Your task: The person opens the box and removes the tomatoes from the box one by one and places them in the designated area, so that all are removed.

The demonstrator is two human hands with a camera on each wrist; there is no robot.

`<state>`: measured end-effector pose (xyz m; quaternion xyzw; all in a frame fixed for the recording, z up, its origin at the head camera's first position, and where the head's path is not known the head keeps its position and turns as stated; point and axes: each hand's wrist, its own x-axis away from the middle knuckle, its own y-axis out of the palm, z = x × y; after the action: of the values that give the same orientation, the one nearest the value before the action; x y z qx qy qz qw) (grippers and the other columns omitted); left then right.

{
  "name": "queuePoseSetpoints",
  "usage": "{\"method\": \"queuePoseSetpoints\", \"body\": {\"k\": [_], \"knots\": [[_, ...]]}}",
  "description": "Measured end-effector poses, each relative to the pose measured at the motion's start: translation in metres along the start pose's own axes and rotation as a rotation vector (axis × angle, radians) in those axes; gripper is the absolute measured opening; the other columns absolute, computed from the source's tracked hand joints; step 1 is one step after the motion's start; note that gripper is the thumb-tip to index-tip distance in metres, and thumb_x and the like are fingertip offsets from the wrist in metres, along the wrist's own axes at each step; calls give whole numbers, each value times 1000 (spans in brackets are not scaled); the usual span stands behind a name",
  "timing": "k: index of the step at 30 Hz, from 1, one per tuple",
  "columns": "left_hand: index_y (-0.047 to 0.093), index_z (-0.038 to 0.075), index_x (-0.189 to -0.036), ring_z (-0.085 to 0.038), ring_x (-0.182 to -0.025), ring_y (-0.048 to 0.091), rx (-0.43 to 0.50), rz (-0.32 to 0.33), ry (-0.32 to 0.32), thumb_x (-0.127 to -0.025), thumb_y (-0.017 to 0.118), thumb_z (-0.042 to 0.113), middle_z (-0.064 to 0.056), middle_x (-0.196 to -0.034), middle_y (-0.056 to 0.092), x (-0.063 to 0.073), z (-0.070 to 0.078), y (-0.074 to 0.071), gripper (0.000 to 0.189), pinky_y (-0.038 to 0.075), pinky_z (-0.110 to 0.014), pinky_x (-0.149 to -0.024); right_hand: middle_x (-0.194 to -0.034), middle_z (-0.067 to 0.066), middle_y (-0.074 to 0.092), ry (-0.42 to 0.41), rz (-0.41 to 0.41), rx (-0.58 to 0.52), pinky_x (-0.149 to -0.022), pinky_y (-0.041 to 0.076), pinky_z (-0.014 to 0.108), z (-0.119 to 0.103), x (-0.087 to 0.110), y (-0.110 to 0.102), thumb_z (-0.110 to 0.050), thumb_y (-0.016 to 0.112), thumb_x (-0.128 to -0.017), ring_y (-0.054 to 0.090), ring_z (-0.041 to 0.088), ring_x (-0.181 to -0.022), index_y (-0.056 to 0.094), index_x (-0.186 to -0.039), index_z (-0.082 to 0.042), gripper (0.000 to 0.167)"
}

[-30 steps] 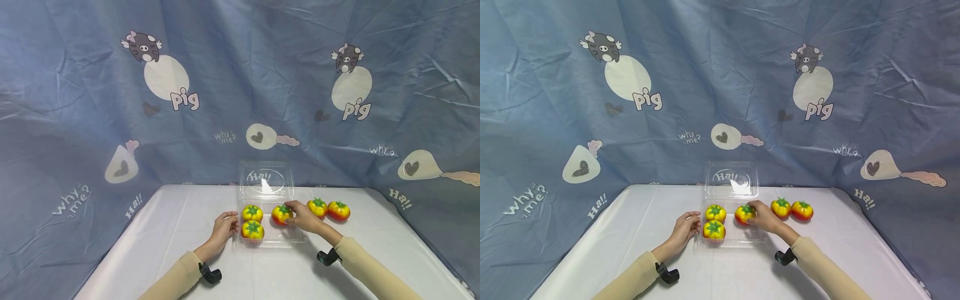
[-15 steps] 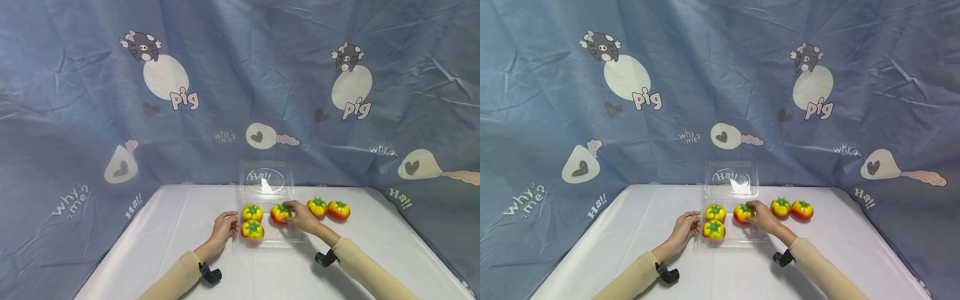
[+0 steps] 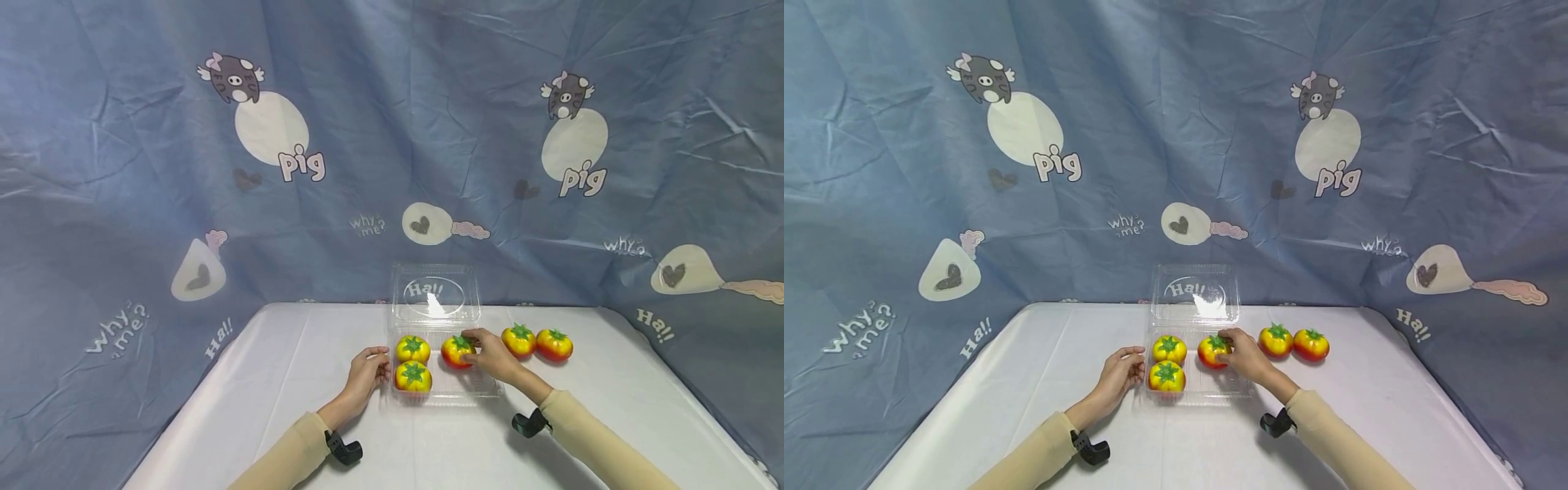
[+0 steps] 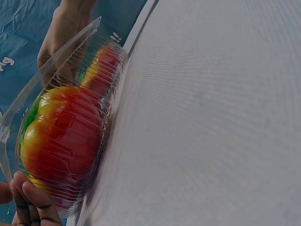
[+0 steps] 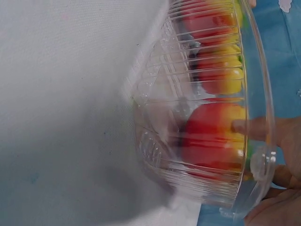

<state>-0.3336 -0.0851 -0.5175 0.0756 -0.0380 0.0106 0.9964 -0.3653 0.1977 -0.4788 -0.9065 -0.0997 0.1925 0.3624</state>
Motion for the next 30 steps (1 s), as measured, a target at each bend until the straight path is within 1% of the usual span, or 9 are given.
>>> {"method": "queuePoseSetpoints", "body": {"k": [4,8,11,16,21,24,30], "knots": [[49,-8,-122,-12,-62,52,10,-10,-8,-89,53,7,-5,-76,56,0,0,-1,37,46,-26,-58,-119,25,61,3,-11,2,-94,50,48,0,-1,0,-3,76,-77,62,38,-107,57,-121,10,50],[47,-10,-124,-12,-63,52,15,-25,-5,-90,52,8,-5,-76,57,0,1,-2,39,46,-27,-59,-121,25,59,12,-19,33,-95,49,49,-1,-2,0,-5,78,-76,61,39,-110,56,-123,10,53],[46,-10,-125,-12,-63,52,15,-27,-4,-91,52,8,-4,-76,57,0,1,-2,39,46,-27,-59,-120,25,60,14,-30,84,-95,49,49,-2,-3,2,-7,79,-75,61,37,-107,57,-123,10,56],[48,-10,-123,-12,-62,52,12,-7,-11,-90,52,7,-5,-76,57,0,1,0,38,47,-25,-58,-118,25,60,27,-42,156,-95,48,48,-2,-5,7,-10,81,-72,60,35,-106,58,-121,11,58],[50,-9,-121,-12,-61,52,9,5,-6,-88,53,7,-4,-75,57,1,0,1,36,47,-25,-57,-119,27,60,35,-38,164,-98,46,50,-2,-5,11,-11,82,-71,59,37,-109,58,-120,12,60],[49,-8,-121,-11,-62,52,4,0,-5,-88,53,8,-3,-75,56,1,-1,1,37,47,-24,-57,-119,26,60,36,-39,172,-98,46,50,-2,-5,12,-11,82,-71,60,37,-109,58,-120,12,60],[47,-10,-124,-11,-62,52,11,-9,-3,-90,52,9,-3,-76,56,2,1,0,39,46,-25,-58,-118,25,60,10,-29,160,-98,46,49,-3,-4,12,-11,82,-71,59,36,-108,58,-120,11,59]]}}
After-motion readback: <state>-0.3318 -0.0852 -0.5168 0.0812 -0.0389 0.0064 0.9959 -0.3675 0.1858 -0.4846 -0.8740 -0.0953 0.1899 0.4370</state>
